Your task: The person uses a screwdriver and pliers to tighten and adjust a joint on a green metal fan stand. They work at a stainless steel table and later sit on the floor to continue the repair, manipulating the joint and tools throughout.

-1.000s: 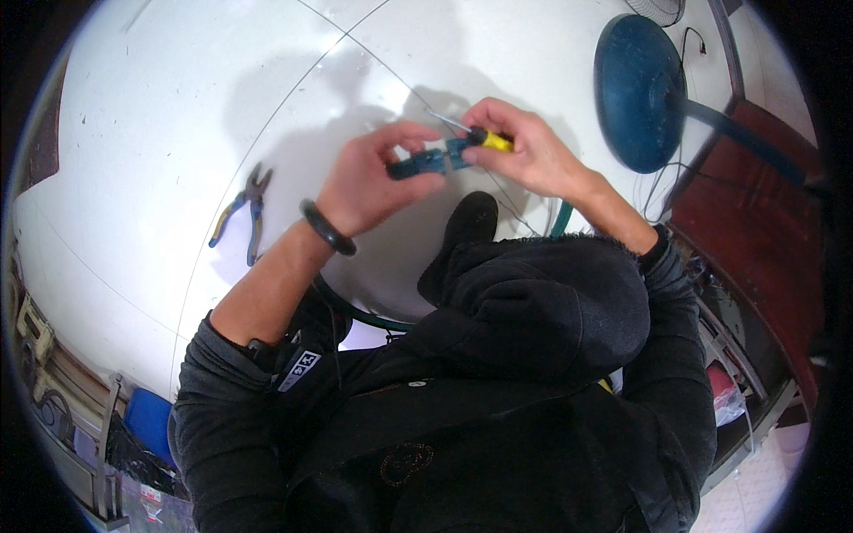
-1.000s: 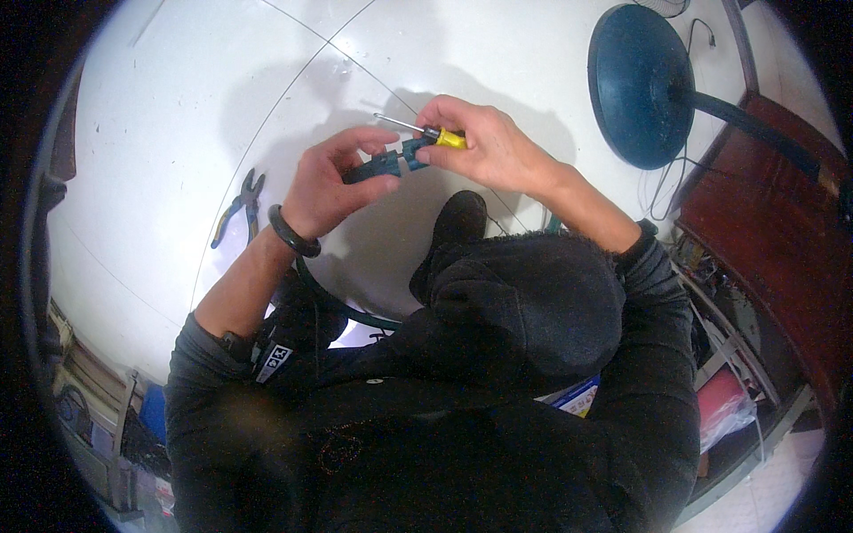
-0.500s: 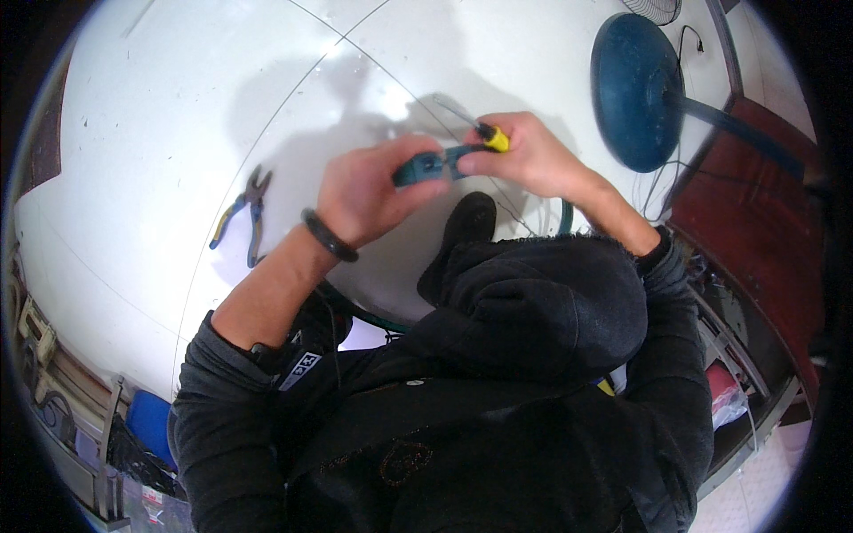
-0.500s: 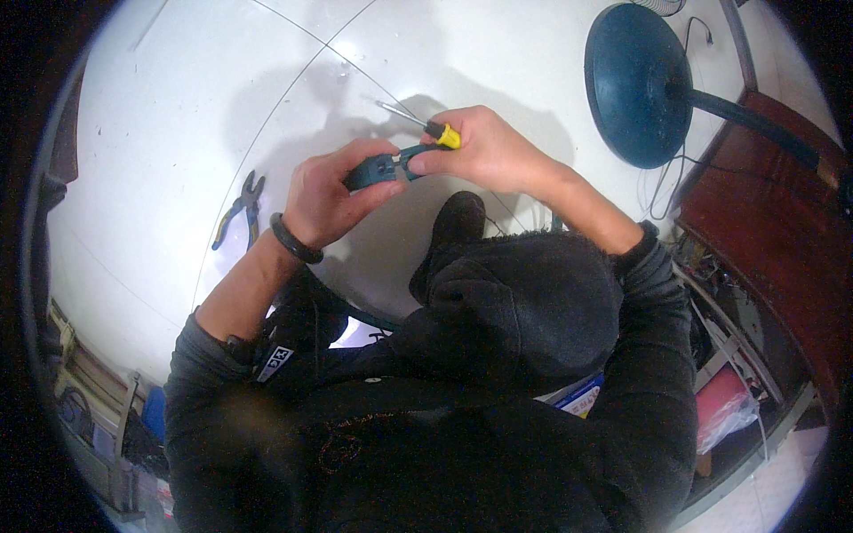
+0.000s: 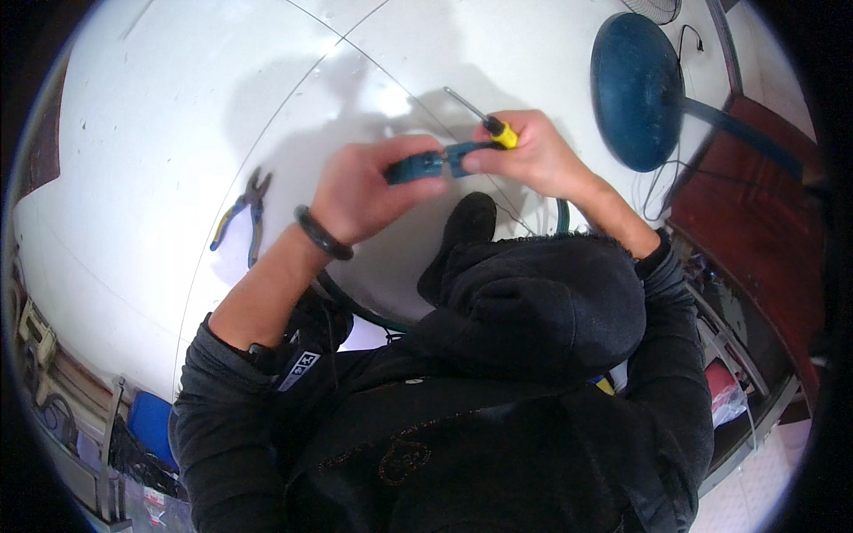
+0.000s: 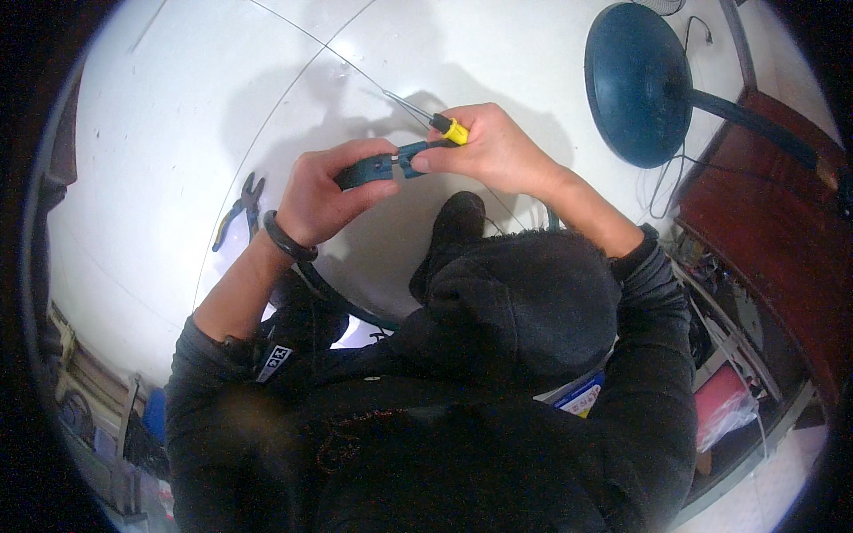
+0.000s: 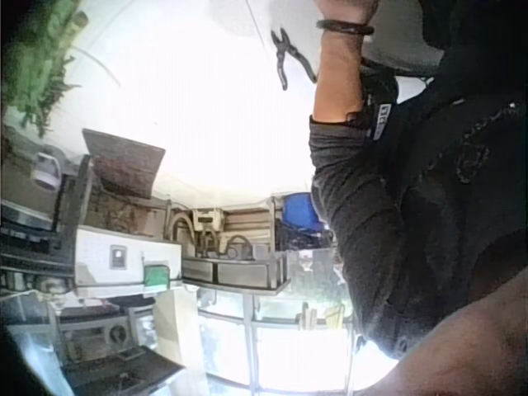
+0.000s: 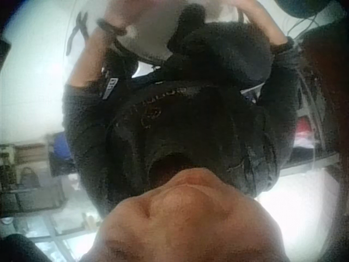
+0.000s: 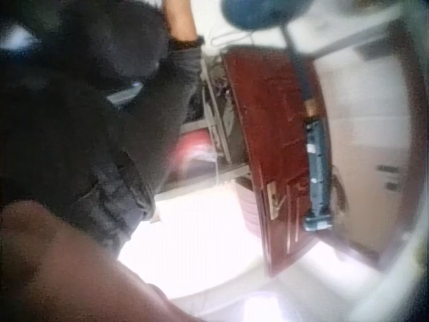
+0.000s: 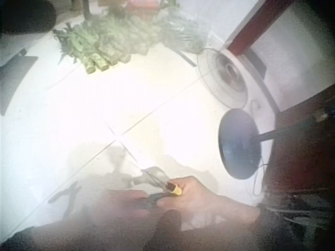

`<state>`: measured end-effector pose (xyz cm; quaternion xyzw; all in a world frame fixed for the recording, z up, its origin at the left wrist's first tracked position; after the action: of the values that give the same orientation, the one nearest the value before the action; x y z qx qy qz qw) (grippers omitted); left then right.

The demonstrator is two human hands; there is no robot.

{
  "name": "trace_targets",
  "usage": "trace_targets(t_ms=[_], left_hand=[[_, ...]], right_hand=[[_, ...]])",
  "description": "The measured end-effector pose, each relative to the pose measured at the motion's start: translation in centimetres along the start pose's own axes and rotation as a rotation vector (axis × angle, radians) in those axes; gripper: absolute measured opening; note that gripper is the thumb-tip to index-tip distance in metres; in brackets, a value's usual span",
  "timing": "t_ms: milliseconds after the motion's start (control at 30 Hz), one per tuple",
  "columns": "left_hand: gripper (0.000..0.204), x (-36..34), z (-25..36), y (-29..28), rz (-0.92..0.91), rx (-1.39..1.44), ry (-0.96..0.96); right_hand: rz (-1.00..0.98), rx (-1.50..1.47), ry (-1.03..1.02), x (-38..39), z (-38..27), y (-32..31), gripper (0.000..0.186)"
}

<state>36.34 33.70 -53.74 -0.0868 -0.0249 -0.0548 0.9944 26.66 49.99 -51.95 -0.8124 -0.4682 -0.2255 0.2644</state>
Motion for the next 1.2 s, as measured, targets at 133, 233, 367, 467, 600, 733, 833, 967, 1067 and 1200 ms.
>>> trace_targets(t_ms=[133, 233, 367, 467, 600, 733, 833, 967, 1067, 1200], left_hand=[[0.041, 0.1, 1.8, -0.5, -0.017, -0.326, 0.154], [0.041, 0.2, 2.2, -0.4, -0.071, -0.402, 0.182], [0.033, 0.0, 1.6, 0.0, -0.07, -0.311, 0.109], [0.042, -0.1, -0.4, 0.6, -0.202, -0.082, -0.146], [0.056, 0.0, -1.6, 1.2, -0.424, 0.201, -0.359], [0.062, 0.2, -1.6, 1.3, -0.587, 0.349, -0.441], [0.062, 0.6, -2.1, 1.1, -0.612, 0.375, -0.535], [0.047, -0.8, -3.0, 0.9, -0.453, -0.115, -0.379], [0.039, -1.3, 2.6, 0.3, 0.126, -0.837, 0.373], [0.037, -0.7, 1.9, 1.4, 0.12, -0.384, 0.139]], right_hand=[[-0.089, -0.045, 0.06, -0.3, 0.8, 0.1, 0.029], [-0.213, -0.207, 0.311, 0.0, 2.4, 0.9, 0.029], [-0.01, 0.091, 0.005, 0.2, 0.0, -0.2, 0.027], [0.132, 0.422, -0.181, 1.0, -1.7, -0.7, 0.026], [0.243, 0.75, -0.555, 2.3, -4.0, -0.2, 0.026], [0.306, 0.878, -0.751, 3.1, -4.5, 0.4, 0.026], [0.267, 0.848, -0.639, 2.3, -3.8, 0.5, 0.029], [0.08, 0.387, -0.032, -0.6, -0.2, -0.5, 0.033], [0.034, 0.145, 0.16, -0.9, 0.8, -0.7, 0.026], [-0.001, 0.106, 0.174, -0.8, 0.4, -0.9, 0.029]])
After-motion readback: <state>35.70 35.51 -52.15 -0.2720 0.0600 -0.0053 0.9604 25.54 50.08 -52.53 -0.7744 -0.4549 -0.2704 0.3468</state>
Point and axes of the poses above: each hand's wrist, its own x-axis away from the middle knuckle, its own y-axis out of the palm, z = x × y, the point moved 7 cm from there along -x, towards the middle knuckle, and after that the axes turned 6 degrees about y, right-handed, at the moved point
